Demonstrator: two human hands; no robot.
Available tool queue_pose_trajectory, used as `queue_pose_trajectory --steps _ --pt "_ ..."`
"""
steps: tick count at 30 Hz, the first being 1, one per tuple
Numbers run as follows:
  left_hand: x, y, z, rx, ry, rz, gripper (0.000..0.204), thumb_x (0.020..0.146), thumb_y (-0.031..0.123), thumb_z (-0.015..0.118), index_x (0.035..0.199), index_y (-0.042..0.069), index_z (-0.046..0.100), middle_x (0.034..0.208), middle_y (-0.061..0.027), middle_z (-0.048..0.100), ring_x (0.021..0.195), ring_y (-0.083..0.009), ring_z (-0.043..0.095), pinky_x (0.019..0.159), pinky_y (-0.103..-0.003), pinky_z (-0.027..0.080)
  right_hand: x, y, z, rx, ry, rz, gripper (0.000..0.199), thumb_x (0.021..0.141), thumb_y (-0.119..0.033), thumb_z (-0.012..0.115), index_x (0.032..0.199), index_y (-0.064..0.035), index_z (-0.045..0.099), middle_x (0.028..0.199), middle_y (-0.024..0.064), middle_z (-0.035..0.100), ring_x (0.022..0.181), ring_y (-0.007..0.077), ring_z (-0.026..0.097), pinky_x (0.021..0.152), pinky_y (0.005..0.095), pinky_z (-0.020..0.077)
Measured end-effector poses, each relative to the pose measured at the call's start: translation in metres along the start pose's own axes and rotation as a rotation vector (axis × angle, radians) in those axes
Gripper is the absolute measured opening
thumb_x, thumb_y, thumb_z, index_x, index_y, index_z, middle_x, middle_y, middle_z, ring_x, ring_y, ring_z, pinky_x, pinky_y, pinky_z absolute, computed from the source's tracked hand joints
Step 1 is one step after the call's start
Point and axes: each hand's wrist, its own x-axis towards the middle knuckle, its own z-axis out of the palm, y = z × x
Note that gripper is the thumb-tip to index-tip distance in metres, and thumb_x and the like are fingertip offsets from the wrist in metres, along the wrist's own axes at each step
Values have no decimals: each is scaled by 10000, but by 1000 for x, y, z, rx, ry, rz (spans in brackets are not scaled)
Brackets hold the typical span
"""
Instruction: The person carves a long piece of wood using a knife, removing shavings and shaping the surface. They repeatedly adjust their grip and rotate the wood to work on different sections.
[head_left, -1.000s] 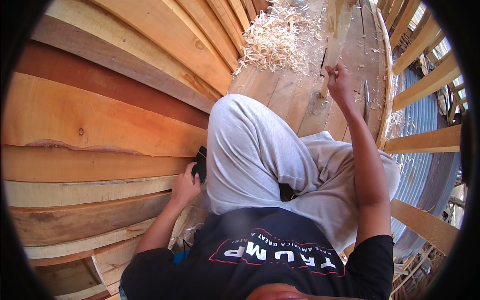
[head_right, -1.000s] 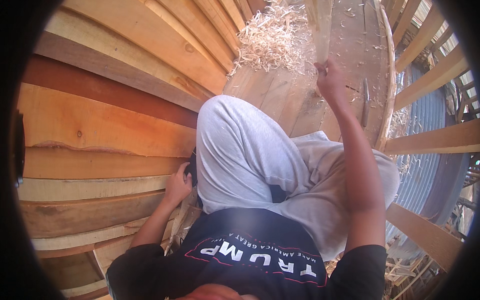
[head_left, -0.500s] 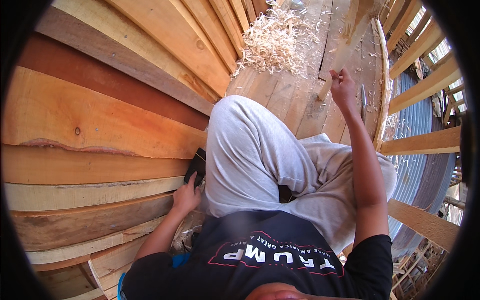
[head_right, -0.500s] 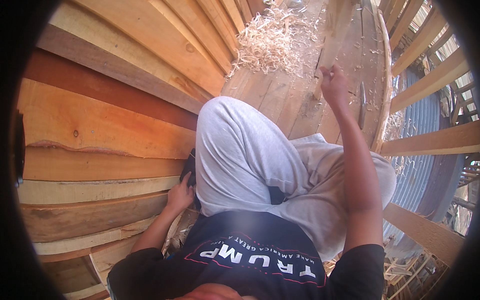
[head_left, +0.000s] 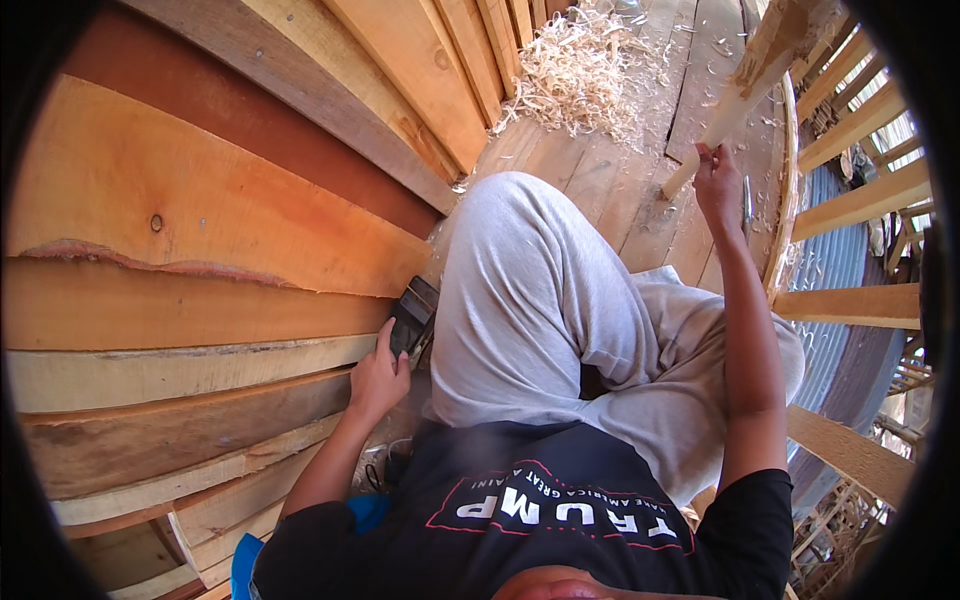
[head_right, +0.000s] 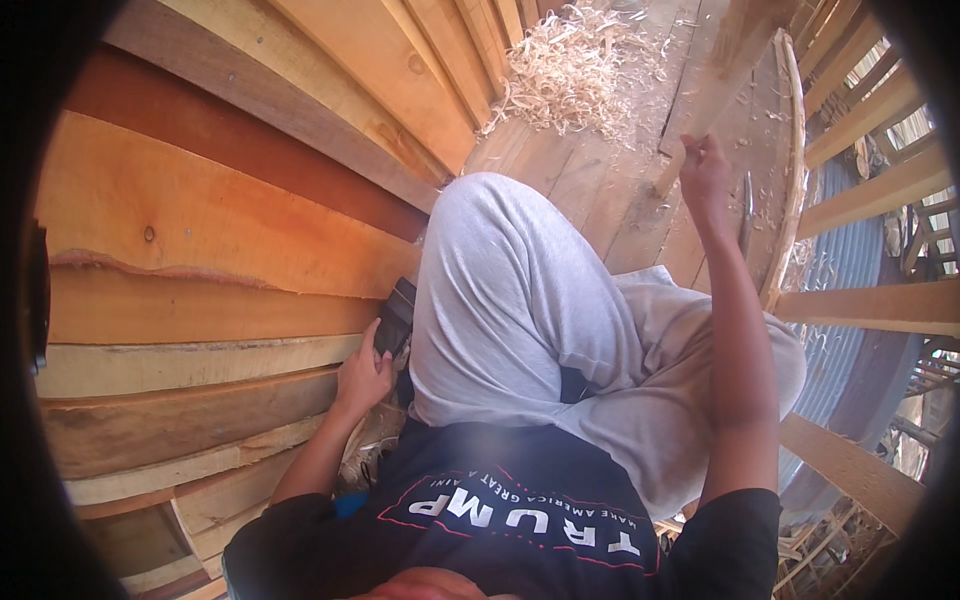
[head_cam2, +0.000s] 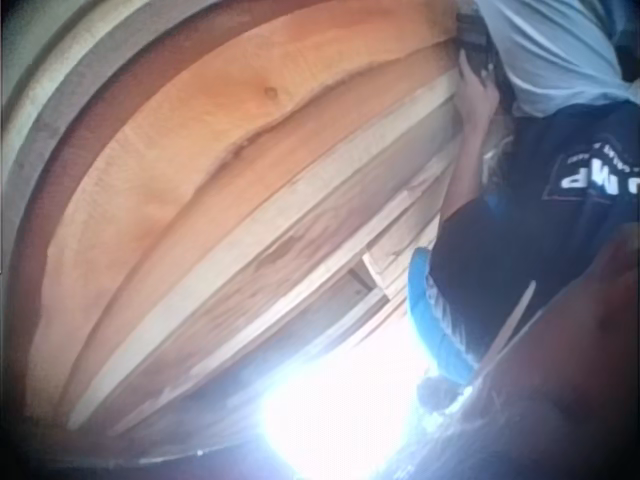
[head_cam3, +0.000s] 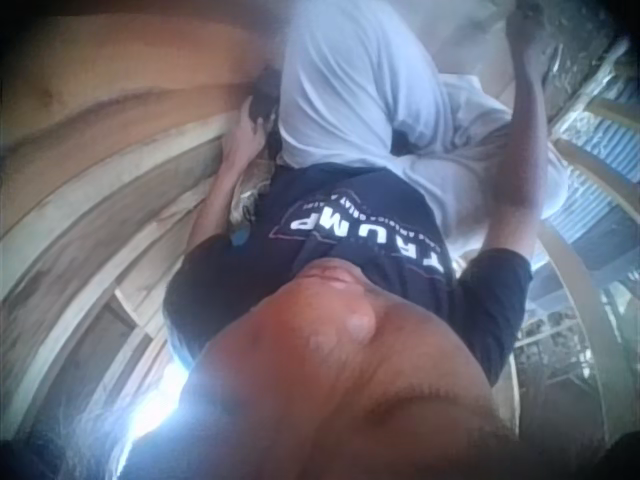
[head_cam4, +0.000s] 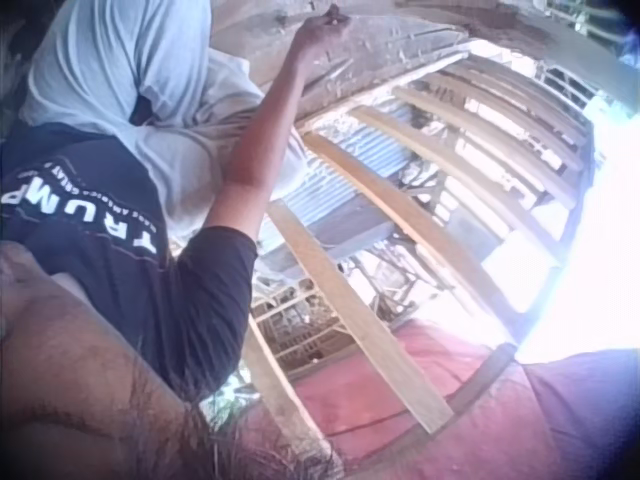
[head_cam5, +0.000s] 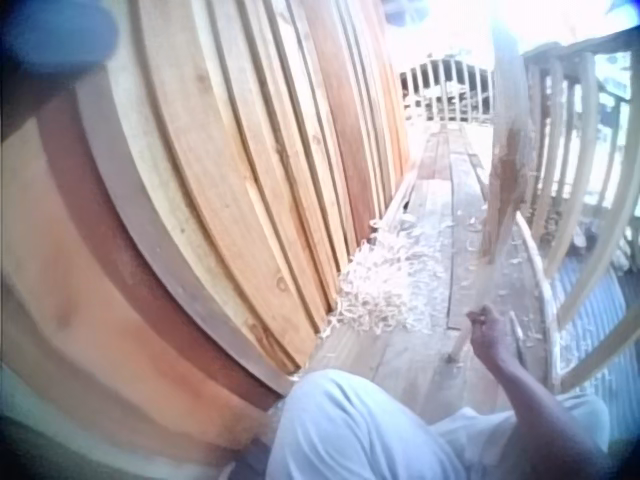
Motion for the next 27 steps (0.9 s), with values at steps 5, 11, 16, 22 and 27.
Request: queue_pose_trajectory --steps 5,11,16,22,27 --pt "0 1 -5 -37 19 -2 643 856 188 537 1426 55 272 626 -151 613 628 -394 612 621 -505 477 1 -2 -1 -30 -11 51 236 941 -229 553 1063 -36 613 790 201 659 743 318 657 671 407 475" --pt "12 35 -51 -228 220 95 550 880 158 529 1390 37 363 585 -108 525 549 -272 555 592 -397 457 0 -5 -1 -57 -54 117 260 948 -259 544 1065 -33 598 768 202 652 706 321 659 643 426 480" --pt "31 99 -108 -586 426 354 494 892 143 541 1353 14 419 619 -34 493 567 -129 484 582 -277 410 2 3 1 -16 -64 49 258 930 -244 569 1050 -17 596 802 215 661 738 346 662 658 431 483" --pt "78 244 -135 -945 349 933 662 832 162 661 1386 -11 342 1043 -105 546 945 -168 535 811 -295 433 4 1 6 4 -68 -5 223 905 -241 603 956 -25 614 828 218 656 791 376 645 684 442 475" --pt "165 374 -158 -1003 260 1191 927 746 268 807 1416 -24 235 1356 -184 409 1240 -265 445 1034 -389 396 2 -5 -4 81 -158 4 229 887 -266 626 992 -65 657 824 189 659 760 341 644 677 425 477"
